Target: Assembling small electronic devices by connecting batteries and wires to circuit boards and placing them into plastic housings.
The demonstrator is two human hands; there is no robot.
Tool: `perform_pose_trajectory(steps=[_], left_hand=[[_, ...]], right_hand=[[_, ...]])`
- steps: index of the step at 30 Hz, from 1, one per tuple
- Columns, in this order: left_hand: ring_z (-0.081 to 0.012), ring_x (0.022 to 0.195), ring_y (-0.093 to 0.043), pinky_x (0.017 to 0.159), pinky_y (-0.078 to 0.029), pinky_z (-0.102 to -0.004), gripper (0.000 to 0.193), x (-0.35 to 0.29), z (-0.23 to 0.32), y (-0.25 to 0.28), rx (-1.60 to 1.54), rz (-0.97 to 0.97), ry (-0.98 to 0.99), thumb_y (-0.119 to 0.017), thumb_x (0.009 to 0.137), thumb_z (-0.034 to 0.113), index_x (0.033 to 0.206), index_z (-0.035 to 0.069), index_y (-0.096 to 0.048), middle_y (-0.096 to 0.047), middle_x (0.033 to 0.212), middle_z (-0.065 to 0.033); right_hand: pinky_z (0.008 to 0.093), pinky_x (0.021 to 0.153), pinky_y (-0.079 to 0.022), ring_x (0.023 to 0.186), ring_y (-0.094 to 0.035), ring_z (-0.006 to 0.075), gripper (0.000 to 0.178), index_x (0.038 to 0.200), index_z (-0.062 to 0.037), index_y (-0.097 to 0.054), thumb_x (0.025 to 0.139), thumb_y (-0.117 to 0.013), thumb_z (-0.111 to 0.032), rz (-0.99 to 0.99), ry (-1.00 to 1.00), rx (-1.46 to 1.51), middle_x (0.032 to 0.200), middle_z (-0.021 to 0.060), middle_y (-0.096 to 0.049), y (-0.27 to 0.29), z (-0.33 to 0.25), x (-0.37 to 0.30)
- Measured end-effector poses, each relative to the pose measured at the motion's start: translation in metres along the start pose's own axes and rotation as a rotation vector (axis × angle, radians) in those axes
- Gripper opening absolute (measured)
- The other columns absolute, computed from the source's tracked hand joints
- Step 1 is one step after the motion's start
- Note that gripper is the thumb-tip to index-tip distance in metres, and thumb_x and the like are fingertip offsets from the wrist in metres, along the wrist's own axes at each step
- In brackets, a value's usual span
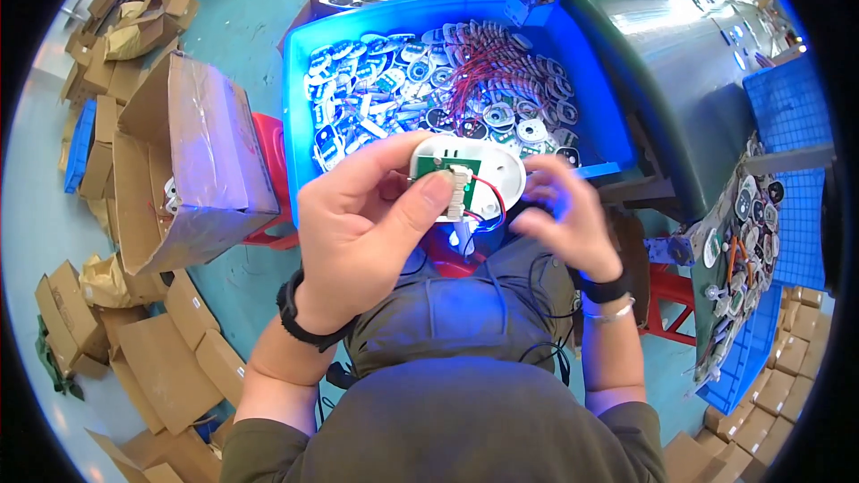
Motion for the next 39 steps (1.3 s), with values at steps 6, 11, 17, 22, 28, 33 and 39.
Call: perform_pose_trajectory(steps=[6, 11, 17, 22, 28, 33, 39], left_hand=[[-0.012, 0.085, -0.057, 0.075, -0.045, -0.0242, 0.028, 0.012, 0.02, 0.005, -0.028, 0.002, -0.127, -0.059, 0.081, 0.001, 0.107, -0.007, -0.053, -0.059, 0.096, -0.0093], [-0.016, 0.088, -0.057, 0.08, -0.044, -0.0272, 0.031, 0.014, 0.018, 0.042, 0.069, 0.162, -0.206, -0.056, 0.083, 0.005, 0.111, -0.008, -0.05, -0.058, 0.102, -0.0125], [-0.0175, 0.085, -0.059, 0.074, -0.05, -0.0304, 0.027, 0.0, 0.01, 0.071, -0.009, 0.214, -0.05, -0.05, 0.085, 0.003, 0.11, -0.008, -0.049, -0.058, 0.098, -0.0132], [-0.0167, 0.082, -0.06, 0.07, -0.051, -0.0293, 0.025, 0.004, -0.004, 0.071, -0.006, 0.219, 0.051, -0.05, 0.085, 0.003, 0.108, -0.008, -0.049, -0.059, 0.096, -0.0129], [-0.0185, 0.086, -0.06, 0.072, -0.052, -0.0304, 0.025, 0.007, -0.017, 0.074, -0.019, 0.168, 0.068, -0.05, 0.086, 0.005, 0.11, -0.004, -0.049, -0.058, 0.1, -0.0129], [-0.0192, 0.087, -0.06, 0.074, -0.052, -0.0316, 0.025, 0.006, -0.014, 0.07, -0.04, 0.151, 0.08, -0.049, 0.087, 0.005, 0.11, -0.004, -0.049, -0.058, 0.101, -0.0135], [-0.0197, 0.088, -0.059, 0.076, -0.051, -0.0318, 0.025, 0.002, -0.018, 0.08, -0.016, 0.179, 0.1, -0.048, 0.087, 0.005, 0.11, -0.004, -0.049, -0.058, 0.101, -0.0136]], right_hand=[[0.0298, 0.083, -0.043, 0.097, -0.052, 0.0159, 0.056, 0.117, 0.0001, -0.045, 0.069, -0.071, -0.014, -0.209, -0.124, 0.265, 0.111, 0.0114, -0.052, -0.062, 0.057, 0.001], [0.0263, 0.073, -0.046, 0.08, -0.059, 0.0124, 0.02, 0.093, 0.0025, -0.061, 0.076, -0.064, -0.006, 0.083, -0.041, 0.135, 0.087, 0.009, -0.064, -0.043, 0.035, 0.002], [0.0247, 0.075, -0.046, 0.082, -0.057, 0.0107, 0.024, 0.099, 0.0036, -0.06, 0.078, -0.063, -0.008, 0.181, -0.102, 0.068, 0.089, 0.009, -0.064, 0.0, 0.039, -0.01], [0.025, 0.082, -0.044, 0.094, -0.056, 0.0136, 0.027, 0.105, 0.0057, -0.056, 0.08, -0.059, -0.003, 0.265, -0.209, 0.431, 0.103, 0.0091, -0.06, 0.031, 0.031, -0.029], [0.0293, 0.086, -0.042, 0.098, -0.055, 0.0174, 0.024, 0.1, 0.0025, -0.059, 0.077, -0.062, -0.004, 0.38, -0.022, 0.069, 0.107, 0.0137, -0.058, 0.04, 0.028, -0.029], [0.0301, 0.085, -0.043, 0.098, -0.055, 0.0176, 0.028, 0.098, 0.0007, -0.06, 0.072, -0.067, -0.004, 0.441, -0.085, 0.113, 0.106, 0.0134, -0.059, 0.035, 0.032, -0.027], [0.0238, 0.078, -0.043, 0.088, -0.054, 0.0096, 0.048, 0.115, 0.0021, -0.05, 0.068, -0.06, 0.007, 0.537, 0.054, 0.106, 0.102, 0.0066, -0.058, 0.03, 0.024, -0.021]])
Point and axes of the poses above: each hand's wrist, its own x-axis towards the middle knuckle, its own y-axis out of the back of the hand, z = x × y, the point moved 1 cm from there along x, towards the middle knuckle
